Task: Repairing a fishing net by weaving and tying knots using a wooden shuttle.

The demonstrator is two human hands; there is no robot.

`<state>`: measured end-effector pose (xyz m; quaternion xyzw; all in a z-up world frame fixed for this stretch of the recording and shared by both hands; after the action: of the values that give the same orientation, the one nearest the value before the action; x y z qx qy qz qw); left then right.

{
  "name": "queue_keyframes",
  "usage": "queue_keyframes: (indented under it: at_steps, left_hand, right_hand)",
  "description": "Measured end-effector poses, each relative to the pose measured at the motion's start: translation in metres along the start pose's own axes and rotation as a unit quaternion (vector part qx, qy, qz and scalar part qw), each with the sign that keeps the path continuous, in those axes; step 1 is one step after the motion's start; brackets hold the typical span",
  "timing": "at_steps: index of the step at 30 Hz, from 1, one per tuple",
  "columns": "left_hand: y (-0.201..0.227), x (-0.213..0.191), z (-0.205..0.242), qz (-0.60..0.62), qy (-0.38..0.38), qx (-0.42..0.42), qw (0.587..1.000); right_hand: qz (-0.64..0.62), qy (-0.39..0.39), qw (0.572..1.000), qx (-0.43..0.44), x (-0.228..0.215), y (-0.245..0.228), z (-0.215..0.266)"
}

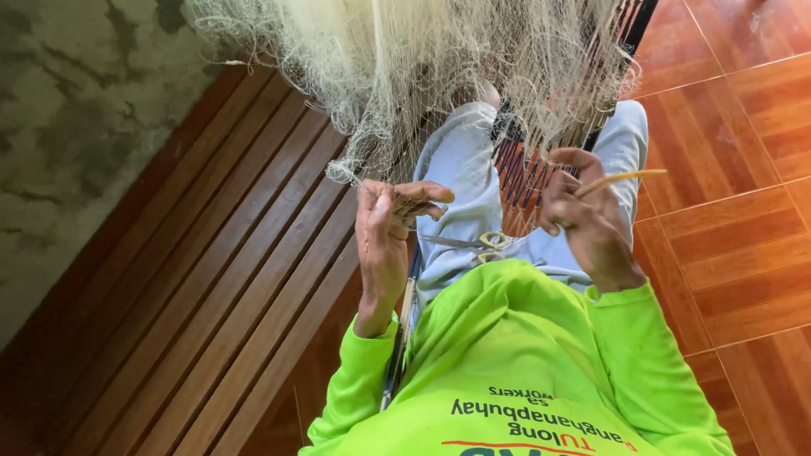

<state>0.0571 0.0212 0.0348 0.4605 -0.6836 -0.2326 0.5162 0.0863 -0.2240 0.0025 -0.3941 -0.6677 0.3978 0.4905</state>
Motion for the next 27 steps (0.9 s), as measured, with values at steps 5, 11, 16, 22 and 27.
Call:
queue_keyframes:
  at_steps: [5, 11, 16, 22, 27]
  left_hand:
    - [0.003, 0.003, 0.0, 0.0, 0.002, 0.004, 1.0]
    - [0.004, 0.016, 0.001, -0.03, 0.003, 0.011, 0.999]
    - [0.006, 0.024, 0.003, -0.051, 0.014, 0.007, 0.999]
    - [0.008, 0.023, -0.002, -0.064, 0.013, 0.014, 0.998]
    - [0.008, 0.023, -0.003, -0.074, 0.017, 0.016, 0.997]
  right_hand:
    - [-0.097, -0.013, 0.995, -0.006, -0.009, -0.02, 0.024]
    - [0.003, 0.168, 0.981, -0.094, -0.041, -0.005, 0.049]
    - [0.011, 0.214, 0.967, -0.134, -0.031, -0.012, 0.055]
    - [-0.149, 0.107, 0.972, -0.145, -0.029, -0.019, 0.058]
    - [-0.089, 0.151, 0.972, -0.157, -0.033, -0.033, 0.057]
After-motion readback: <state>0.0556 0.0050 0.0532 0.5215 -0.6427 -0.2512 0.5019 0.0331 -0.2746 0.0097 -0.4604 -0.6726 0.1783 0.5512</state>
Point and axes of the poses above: each hand's wrist, its own z-axis away from the middle knuckle, its own x-axis out of the palm, y = z × x, the point moved 6 cm from there along -z, towards the middle knuckle, and after that the axes turned 5 degrees about y, right-handed, at the moved point
